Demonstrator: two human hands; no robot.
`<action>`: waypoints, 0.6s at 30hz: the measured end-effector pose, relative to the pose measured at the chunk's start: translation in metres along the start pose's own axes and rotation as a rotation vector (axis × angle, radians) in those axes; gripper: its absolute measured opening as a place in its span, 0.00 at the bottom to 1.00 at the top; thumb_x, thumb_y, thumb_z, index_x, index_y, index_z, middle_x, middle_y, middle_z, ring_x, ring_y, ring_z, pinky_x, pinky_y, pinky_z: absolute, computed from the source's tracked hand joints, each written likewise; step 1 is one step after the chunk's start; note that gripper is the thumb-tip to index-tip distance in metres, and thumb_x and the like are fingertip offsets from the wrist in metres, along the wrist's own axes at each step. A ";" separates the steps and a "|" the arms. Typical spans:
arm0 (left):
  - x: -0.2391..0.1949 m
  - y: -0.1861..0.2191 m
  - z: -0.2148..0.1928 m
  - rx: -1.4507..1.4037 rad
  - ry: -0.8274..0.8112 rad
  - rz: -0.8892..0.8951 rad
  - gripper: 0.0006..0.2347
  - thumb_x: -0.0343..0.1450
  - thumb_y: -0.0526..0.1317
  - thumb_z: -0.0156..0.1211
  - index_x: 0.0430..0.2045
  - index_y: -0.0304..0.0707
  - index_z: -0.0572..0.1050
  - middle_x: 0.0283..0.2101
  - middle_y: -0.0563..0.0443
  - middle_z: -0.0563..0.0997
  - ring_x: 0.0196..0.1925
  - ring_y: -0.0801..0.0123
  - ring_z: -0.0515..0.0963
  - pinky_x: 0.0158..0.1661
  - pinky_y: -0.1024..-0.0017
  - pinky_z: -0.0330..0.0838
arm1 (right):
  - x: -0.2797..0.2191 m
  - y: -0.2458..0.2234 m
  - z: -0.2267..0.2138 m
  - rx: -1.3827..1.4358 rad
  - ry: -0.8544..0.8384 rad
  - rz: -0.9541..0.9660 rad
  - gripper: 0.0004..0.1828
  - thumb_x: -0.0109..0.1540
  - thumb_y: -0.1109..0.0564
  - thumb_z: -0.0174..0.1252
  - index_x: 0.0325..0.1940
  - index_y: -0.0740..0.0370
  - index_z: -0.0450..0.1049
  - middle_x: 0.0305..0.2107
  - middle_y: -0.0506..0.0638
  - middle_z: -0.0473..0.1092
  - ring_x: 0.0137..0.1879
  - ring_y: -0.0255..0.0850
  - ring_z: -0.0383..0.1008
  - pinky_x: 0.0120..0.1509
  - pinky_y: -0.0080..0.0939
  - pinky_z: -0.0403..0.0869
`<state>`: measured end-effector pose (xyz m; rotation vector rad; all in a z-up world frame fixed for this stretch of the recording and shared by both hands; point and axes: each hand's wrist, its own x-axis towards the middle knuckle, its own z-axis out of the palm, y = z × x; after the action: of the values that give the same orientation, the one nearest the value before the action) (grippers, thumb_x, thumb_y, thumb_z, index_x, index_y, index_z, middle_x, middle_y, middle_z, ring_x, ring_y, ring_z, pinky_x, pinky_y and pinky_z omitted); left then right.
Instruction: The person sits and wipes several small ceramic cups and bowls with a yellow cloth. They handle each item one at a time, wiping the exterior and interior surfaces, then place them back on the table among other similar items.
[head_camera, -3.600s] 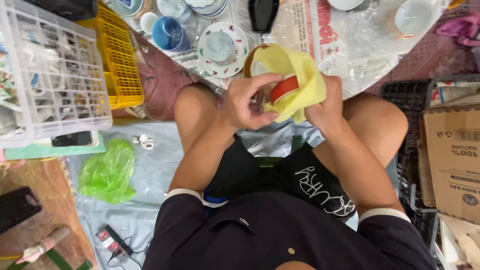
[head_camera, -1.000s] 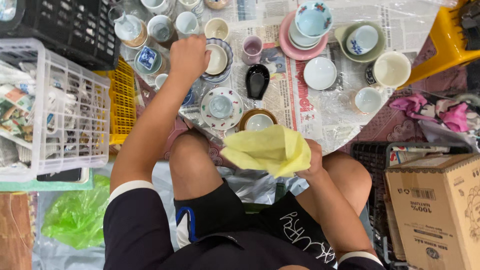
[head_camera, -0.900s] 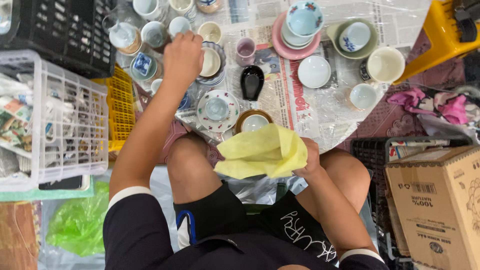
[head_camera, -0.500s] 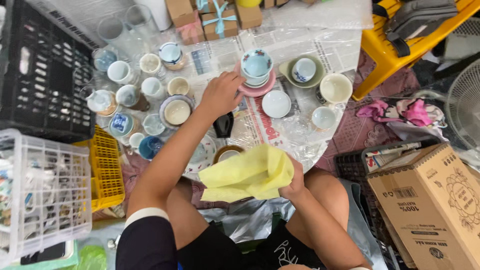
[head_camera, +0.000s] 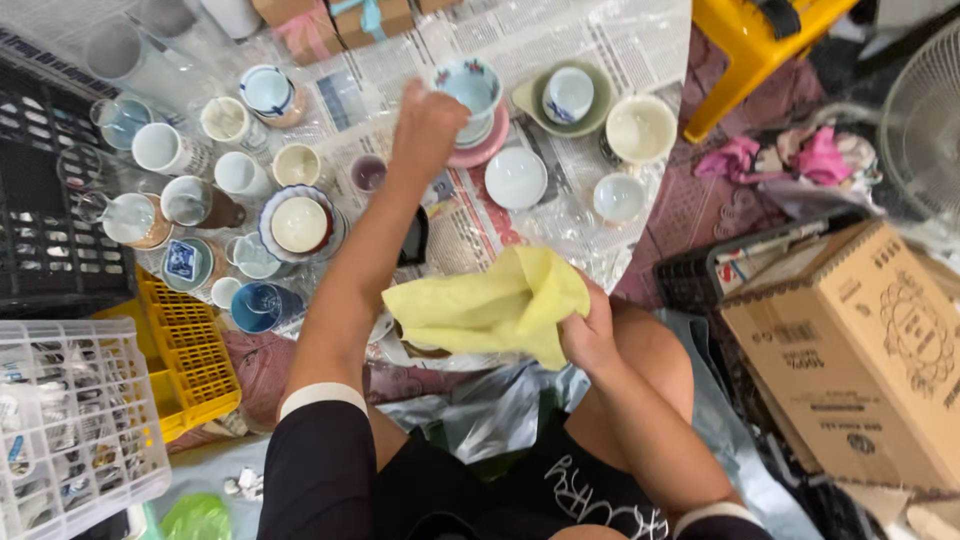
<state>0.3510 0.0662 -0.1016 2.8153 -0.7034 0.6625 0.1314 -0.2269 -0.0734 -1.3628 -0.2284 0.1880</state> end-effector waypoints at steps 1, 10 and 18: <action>0.003 0.003 -0.013 -0.045 0.067 -0.005 0.03 0.66 0.34 0.65 0.29 0.45 0.81 0.32 0.50 0.81 0.42 0.60 0.80 0.60 0.48 0.61 | 0.003 -0.002 -0.001 -0.068 -0.037 -0.038 0.20 0.66 0.63 0.47 0.61 0.71 0.71 0.51 0.52 0.74 0.55 0.39 0.76 0.60 0.38 0.74; -0.072 0.056 -0.179 -1.532 0.153 -0.431 0.10 0.76 0.37 0.64 0.49 0.30 0.78 0.44 0.50 0.81 0.44 0.71 0.78 0.48 0.70 0.73 | 0.009 0.031 0.005 -0.200 -0.076 0.277 0.21 0.60 0.61 0.48 0.54 0.69 0.76 0.43 0.53 0.77 0.48 0.39 0.76 0.53 0.40 0.75; -0.275 0.137 -0.165 -1.932 0.552 -0.928 0.15 0.67 0.41 0.60 0.43 0.30 0.76 0.43 0.40 0.82 0.45 0.56 0.83 0.50 0.59 0.78 | 0.011 0.037 0.036 0.698 -0.136 0.372 0.22 0.66 0.55 0.54 0.63 0.66 0.68 0.52 0.57 0.74 0.56 0.48 0.77 0.62 0.48 0.77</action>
<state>0.0050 0.1009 -0.0734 0.8180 0.1920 0.1957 0.1318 -0.1824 -0.1023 -0.6853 -0.0094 0.6125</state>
